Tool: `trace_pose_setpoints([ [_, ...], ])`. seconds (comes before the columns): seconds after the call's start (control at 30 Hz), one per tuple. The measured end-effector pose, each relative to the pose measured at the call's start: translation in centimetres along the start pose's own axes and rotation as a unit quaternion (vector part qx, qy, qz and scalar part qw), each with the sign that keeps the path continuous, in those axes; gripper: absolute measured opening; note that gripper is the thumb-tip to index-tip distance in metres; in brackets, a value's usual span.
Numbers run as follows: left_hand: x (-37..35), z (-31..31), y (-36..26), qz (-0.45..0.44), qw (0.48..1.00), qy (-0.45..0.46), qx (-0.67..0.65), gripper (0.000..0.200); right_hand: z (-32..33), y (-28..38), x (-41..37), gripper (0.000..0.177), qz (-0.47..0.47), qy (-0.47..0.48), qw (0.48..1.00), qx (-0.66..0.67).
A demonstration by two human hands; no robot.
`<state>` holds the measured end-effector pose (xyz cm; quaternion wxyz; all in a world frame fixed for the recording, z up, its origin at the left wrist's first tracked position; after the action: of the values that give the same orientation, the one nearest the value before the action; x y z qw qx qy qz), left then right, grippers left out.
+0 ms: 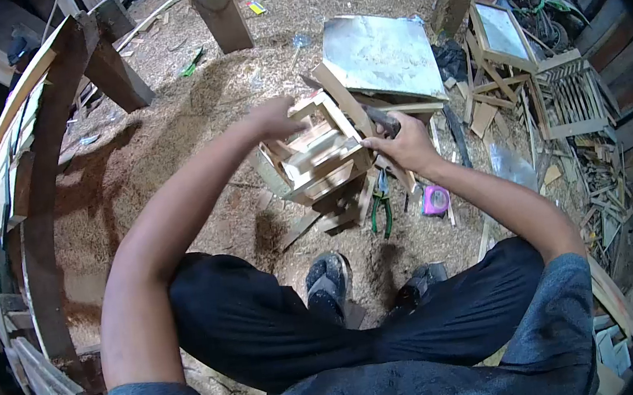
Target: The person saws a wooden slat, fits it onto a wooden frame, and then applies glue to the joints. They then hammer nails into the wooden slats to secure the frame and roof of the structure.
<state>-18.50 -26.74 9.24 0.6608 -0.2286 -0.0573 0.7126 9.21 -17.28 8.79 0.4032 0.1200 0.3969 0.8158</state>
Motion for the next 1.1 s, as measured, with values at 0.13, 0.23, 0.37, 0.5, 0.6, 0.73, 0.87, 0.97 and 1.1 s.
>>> trace_pose_setpoints([
  [0.13,2.8,-1.8,-0.7,-0.026,0.998,0.056,0.025,0.083,-0.1,0.2,0.1,0.048,0.027,-0.013,0.999,0.018],
  [0.23,4.0,-1.9,0.3,-0.052,0.998,-0.011,-0.026,0.085,0.7,0.2,-0.7,0.05,0.015,-0.01,1.0,0.012],
  [0.37,2.3,-2.1,1.3,0.02,0.995,0.095,0.018,0.076,-0.4,-0.4,-1.8,0.05,0.004,0.003,1.0,0.009],
  [0.5,2.4,-2.6,2.5,0.026,0.997,0.033,0.069,0.045,-2.2,-1.6,-1.8,0.049,0.038,-0.004,0.999,0.01],
  [0.6,1.2,-2.2,2.5,0.002,0.998,0.027,0.048,0.051,-2.8,-2.8,-1.2,0.048,0.041,-0.021,0.999,-0.004],
  [0.73,-0.7,-2.2,1.0,-0.021,0.999,0.024,0.036,0.055,-2.3,-5.1,0.1,0.045,0.023,-0.012,1.0,-0.012],
  [0.87,-1.2,-3.5,0.8,-0.033,0.999,-0.006,0.027,0.052,-2.4,-6.4,0.5,0.046,0.099,-0.014,0.995,0.006],
  [0.97,-0.8,-3.5,2.0,-0.065,0.998,-0.007,0.021,0.054,-1.9,-5.2,0.7,0.048,0.052,0.005,0.998,-0.027],
  [1.1,-0.9,-2.7,1.6,0.032,0.998,0.046,0.018,0.062,-1.8,-3.5,1.2,0.048,0.04,0.016,0.997,-0.071],
])
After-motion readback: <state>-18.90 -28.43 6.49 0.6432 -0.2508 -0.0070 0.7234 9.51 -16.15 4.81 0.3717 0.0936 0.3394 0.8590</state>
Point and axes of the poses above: each hand's wrist, its own x-axis towards the middle knuckle, its own z-axis out of the back of the hand, y = z × x, the point moved 1 cm from there along x, towards the middle knuckle, and after that the axes turned 12 degrees about -z, right-handed, at the moved point
